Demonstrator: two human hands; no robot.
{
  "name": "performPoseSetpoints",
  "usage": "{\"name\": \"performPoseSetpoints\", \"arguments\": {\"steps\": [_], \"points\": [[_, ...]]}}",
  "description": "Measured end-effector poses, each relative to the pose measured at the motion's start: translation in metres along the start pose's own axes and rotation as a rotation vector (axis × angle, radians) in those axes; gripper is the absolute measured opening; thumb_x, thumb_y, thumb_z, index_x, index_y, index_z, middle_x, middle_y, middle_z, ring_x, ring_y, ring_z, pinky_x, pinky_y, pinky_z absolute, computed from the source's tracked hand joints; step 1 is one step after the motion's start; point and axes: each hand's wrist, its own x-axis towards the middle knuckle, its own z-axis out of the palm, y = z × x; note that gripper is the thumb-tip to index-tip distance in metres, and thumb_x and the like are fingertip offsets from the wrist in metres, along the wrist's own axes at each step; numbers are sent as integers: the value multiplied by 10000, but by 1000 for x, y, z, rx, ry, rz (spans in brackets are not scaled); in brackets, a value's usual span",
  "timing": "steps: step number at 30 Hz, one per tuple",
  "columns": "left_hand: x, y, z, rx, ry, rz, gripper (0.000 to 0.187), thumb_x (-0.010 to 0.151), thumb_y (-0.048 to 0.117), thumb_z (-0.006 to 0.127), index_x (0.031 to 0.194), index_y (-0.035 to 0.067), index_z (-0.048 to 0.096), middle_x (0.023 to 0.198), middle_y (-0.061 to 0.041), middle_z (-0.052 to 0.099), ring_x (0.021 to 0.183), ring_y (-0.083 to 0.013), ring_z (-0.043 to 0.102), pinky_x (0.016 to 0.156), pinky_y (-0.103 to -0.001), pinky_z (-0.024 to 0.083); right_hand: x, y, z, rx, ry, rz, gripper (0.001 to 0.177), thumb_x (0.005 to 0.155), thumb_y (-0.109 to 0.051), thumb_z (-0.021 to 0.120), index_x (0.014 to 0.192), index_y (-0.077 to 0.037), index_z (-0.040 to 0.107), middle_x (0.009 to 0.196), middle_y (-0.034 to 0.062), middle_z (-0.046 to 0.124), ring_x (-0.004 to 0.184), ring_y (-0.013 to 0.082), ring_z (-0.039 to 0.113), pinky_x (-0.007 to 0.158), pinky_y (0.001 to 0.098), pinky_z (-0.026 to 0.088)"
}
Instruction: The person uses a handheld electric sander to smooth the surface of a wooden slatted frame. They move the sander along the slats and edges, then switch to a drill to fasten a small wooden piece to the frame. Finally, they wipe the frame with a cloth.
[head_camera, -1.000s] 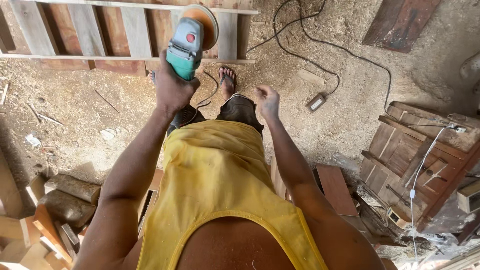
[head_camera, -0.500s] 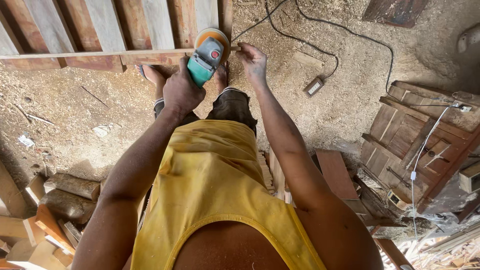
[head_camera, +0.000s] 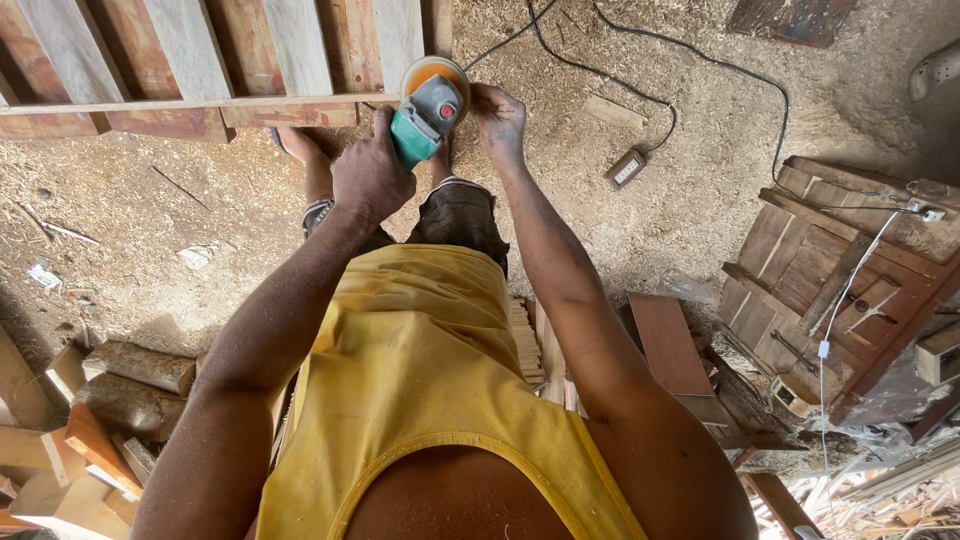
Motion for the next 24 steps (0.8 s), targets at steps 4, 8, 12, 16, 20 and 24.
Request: {"name": "performPoseSetpoints", "arguments": {"steps": [4, 8, 12, 16, 20, 24], "points": [[-6, -15, 0, -24, 1, -64, 859, 744, 142, 722, 1484, 52, 297, 921, -235, 702, 843, -423, 727, 759, -510, 618, 1, -5, -1, -125, 47, 65, 211, 921, -13, 766, 1124, 37, 745, 1042, 160, 770, 944, 203, 752, 874, 321, 652], [-25, -30, -10, -87, 36, -152, 796, 784, 125, 703, 1474, 69, 309, 919, -203, 716, 830, -394, 740, 747, -501, 626, 0, -13, 5, -274, 61, 73, 228, 909, -108, 780, 1097, 18, 750, 1025, 129, 772, 934, 186, 762, 804, 308, 671], [-20, -21, -16, -124, 117, -116, 777, 746, 148, 721, 1417, 75, 335, 893, -188, 720, 773, -384, 739, 729, -507, 621, 1, -29, 11, -318, 26, 57, 238, 931, -110, 770, 1130, 18, 745, 1026, 124, 770, 907, 169, 744, 800, 308, 651], [-17, -8, -8, -125, -23, -133, 742, 834, 163, 684, 1461, 58, 301, 883, -217, 705, 781, -410, 724, 708, -519, 614, -7, -39, 25, -246, -45, -25, 273, 959, -120, 748, 1196, 7, 708, 1096, 122, 757, 996, 165, 735, 890, 311, 627], [-7, -10, -1, -110, 24, -55, 676, 910, 216, 699, 1448, 59, 320, 885, -249, 693, 796, -437, 713, 709, -552, 591, 0, -45, 27, -254, 13, 39, 246, 962, -102, 749, 1179, 10, 719, 1062, 117, 762, 975, 161, 740, 898, 309, 636], [-20, -34, -4, -110, 60, -79, 786, 768, 125, 699, 1443, 35, 306, 869, -261, 698, 801, -452, 710, 721, -544, 593, -4, -42, 23, -454, 51, 77, 226, 948, -88, 771, 1149, 7, 733, 1002, 105, 771, 865, 140, 725, 771, 277, 626]]}}
